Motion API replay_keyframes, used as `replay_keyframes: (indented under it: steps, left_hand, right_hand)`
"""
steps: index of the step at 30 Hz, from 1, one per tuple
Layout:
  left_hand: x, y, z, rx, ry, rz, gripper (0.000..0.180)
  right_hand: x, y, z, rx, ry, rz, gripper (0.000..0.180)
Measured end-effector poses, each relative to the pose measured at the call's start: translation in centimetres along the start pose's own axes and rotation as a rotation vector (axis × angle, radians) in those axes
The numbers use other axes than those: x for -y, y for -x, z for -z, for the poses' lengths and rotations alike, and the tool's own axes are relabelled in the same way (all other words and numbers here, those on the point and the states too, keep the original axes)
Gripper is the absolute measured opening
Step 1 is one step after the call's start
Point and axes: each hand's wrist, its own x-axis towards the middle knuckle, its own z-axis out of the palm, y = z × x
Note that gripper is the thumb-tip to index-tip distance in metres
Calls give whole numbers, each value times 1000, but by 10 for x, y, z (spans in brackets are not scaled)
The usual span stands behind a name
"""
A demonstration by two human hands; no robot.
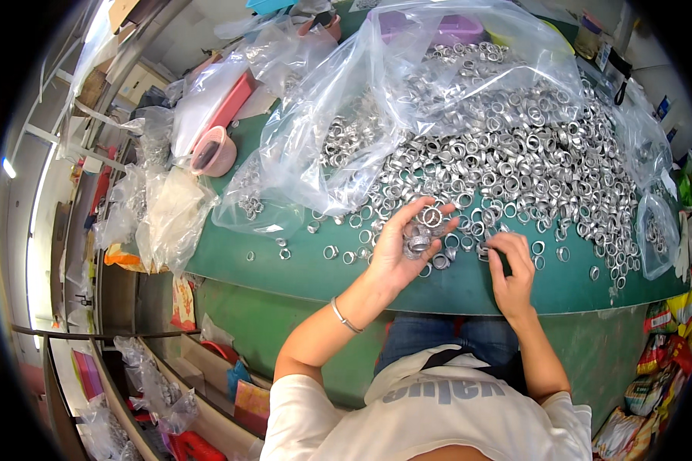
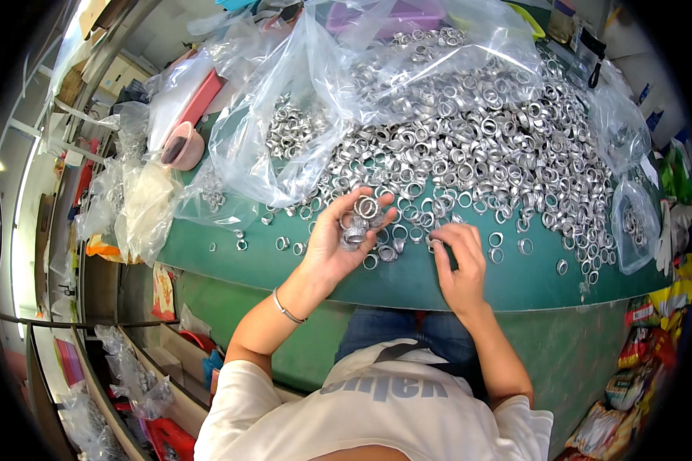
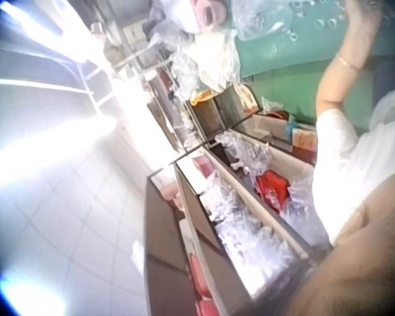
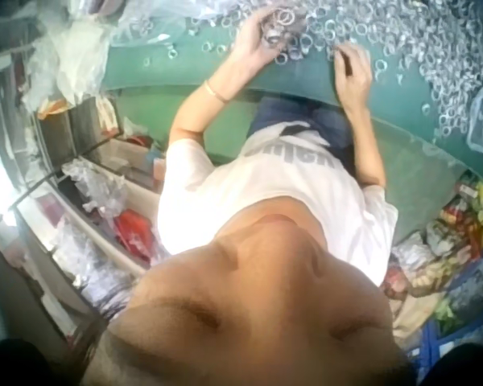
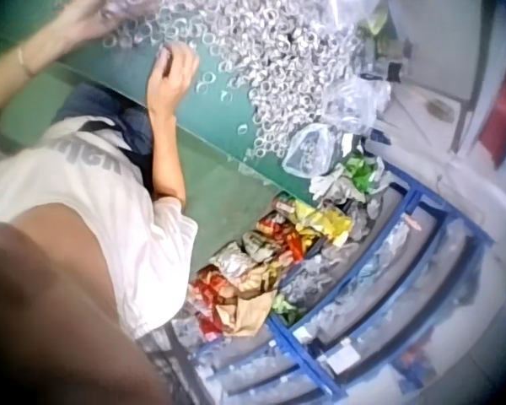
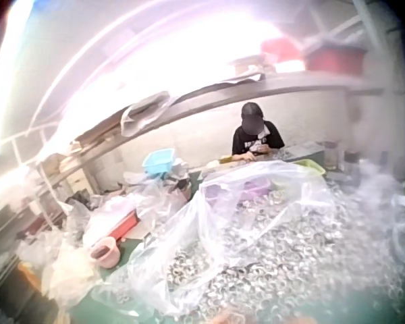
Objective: The person is sorting and picking up small metal rings from a large pile on a green table by hand.
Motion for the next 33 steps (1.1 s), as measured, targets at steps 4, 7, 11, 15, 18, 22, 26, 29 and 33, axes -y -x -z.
replay_keyframes:
  steps: [4,7,11,15,18,22,26,29,33]
  left_hand:
    - [40,-5,-18,-168,43,-70,24]
    - [64,-7,-26,-88,138,-127,28]
    - [98,-10,-35,-6,-28,-410,32]
    - [107,-6,-36,36,-748,-670,40]
    - [106,6,-48,148,-1147,-804,47]
    - [114,6,-54,212,-1401,-971,54]
    - [120,7,-53,308,-1291,-1002,54]
    - [121,7,-47,393,-1109,-1080,53]
    - [112,17,-39,364,-1116,-1170,51]
  right_hand:
    - [14,9,-23,-146,-594,-289,37]
    - [33,4,-41,-217,-939,-443,46]
    - [40,-1,-41,-279,-1035,-564,44]
    - [34,2,-37,-320,-1011,-624,43]
    - [39,0,-31,-463,-1304,-815,38]
    - [44,-6,-14,-499,-1528,-982,35]
    - [48,-8,6,-427,-1640,-1116,31]
    - [16,7,7,-304,-1987,-933,25]
    - [2,0,40,-563,-1815,-1047,19]
